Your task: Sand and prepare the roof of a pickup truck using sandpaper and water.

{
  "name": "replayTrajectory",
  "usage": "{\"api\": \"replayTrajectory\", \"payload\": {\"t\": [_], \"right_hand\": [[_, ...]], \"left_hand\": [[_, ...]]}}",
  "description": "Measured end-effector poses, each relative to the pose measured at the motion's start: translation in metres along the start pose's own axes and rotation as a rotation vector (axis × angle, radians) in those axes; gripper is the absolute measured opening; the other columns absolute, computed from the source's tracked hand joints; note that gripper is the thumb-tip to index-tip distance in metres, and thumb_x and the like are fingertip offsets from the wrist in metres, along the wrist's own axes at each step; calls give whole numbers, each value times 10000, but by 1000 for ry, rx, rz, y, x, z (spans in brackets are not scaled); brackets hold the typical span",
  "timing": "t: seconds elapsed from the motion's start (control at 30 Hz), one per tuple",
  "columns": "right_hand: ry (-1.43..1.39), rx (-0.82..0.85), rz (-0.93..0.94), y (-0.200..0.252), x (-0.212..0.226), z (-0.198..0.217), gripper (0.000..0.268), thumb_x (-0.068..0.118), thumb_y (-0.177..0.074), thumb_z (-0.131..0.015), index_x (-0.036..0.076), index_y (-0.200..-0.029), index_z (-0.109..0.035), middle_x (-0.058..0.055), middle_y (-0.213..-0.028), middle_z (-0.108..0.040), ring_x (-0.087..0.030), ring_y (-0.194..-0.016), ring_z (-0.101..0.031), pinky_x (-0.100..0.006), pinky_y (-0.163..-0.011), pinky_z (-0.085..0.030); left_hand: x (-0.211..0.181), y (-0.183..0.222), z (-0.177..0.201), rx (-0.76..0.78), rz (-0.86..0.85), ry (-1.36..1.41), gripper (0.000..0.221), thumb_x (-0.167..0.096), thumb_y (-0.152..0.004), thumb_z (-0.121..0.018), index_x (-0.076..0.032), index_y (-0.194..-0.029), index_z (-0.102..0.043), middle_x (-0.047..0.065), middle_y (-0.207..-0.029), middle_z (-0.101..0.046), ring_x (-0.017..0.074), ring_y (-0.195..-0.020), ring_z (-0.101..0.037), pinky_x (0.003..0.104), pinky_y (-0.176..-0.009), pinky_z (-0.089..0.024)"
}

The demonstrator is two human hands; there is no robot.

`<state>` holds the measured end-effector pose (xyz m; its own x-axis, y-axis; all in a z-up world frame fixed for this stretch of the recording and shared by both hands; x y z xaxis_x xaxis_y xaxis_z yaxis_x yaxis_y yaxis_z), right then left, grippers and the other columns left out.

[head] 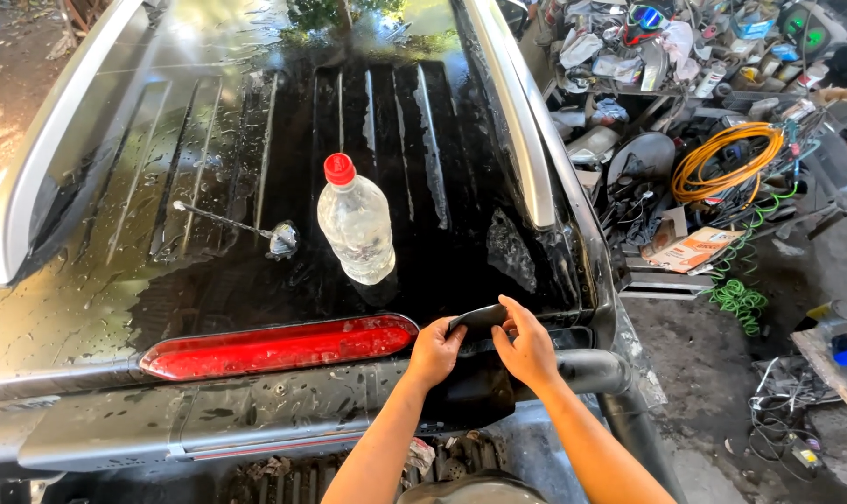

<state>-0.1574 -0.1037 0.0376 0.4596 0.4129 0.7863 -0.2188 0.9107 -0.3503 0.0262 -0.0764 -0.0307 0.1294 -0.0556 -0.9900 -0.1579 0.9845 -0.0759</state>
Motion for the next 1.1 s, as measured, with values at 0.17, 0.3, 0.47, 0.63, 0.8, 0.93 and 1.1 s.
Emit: {"api": "replayTrajectory", "payload": {"t": [0.17,0.3,0.47,0.63,0.8,0.93,1.1], "right_hand": [[10,1,-4,-1,2,1,565,77,-835,-746,87,-1378,-591,-94,-1132,-710,-177,-832,-712,-312,-750,-577],[14,4,9,-1,3,1,562,78,-838,-745,87,-1377,-588,-88,-1116,-708,-181,-832,-712,-313,-740,-576],[16,-63,31,-8,-6,5,574,80,-823,-748,80,-1376,-593,-83,-1113,-705,-192,-889,-702,-322,-755,-578],[29,-42,-135,-73,-21,31,654,210,-911,-741,76,-1492,-471,-111,-1102,-717,-171,-909,-691,-333,-814,-554],[33,32,-304,-177,33,93,813,265,-974,-615,107,-1649,-191,-90,-774,-729,-138,-615,-669,-309,-604,-542],[-24,41,-341,-226,46,117,848,250,-969,-634,131,-1661,-158,-92,-779,-719,-144,-570,-649,-303,-540,-535],[74,54,-381,-246,62,132,873,255,-953,-641,152,-1666,-149,-104,-773,-723,-169,-581,-649,-327,-551,-525]], "left_hand": [[0,0,0,-9,4,-33,201,-162,-957,-681,-59,-1120,-737,75,-955,-776,150,-862,-706,296,-808,-541],[0,0,0,-9,20,-10,214,-169,-959,-676,-70,-1137,-741,67,-930,-779,139,-828,-691,292,-787,-541],[2,-4,0,-29,-9,-58,215,-175,-955,-685,-66,-1132,-739,64,-912,-769,131,-813,-685,292,-774,-538],[-5,1,0,-15,51,-53,221,-185,-968,-676,-70,-1148,-733,89,-871,-747,158,-788,-658,302,-756,-531],[-12,2,-2,-27,-24,-102,226,-199,-967,-668,-67,-1142,-727,91,-925,-769,181,-825,-715,308,-776,-543],[-17,6,-3,-19,-39,-131,230,-203,-962,-671,-68,-1139,-728,106,-944,-773,201,-841,-730,315,-783,-549],[-21,7,-4,-24,-49,-194,226,-204,-960,-672,-70,-1132,-732,139,-950,-766,257,-866,-739,336,-784,-553]]}}
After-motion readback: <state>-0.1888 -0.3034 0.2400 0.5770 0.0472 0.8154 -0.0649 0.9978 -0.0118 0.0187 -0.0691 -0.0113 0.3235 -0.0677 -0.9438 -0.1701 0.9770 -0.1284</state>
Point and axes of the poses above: each hand's wrist, its own y-axis away from the middle knuckle, its own z-axis out of the back of the hand, x = y × z, the point moved 7 cm from there along -y, towards the middle knuckle
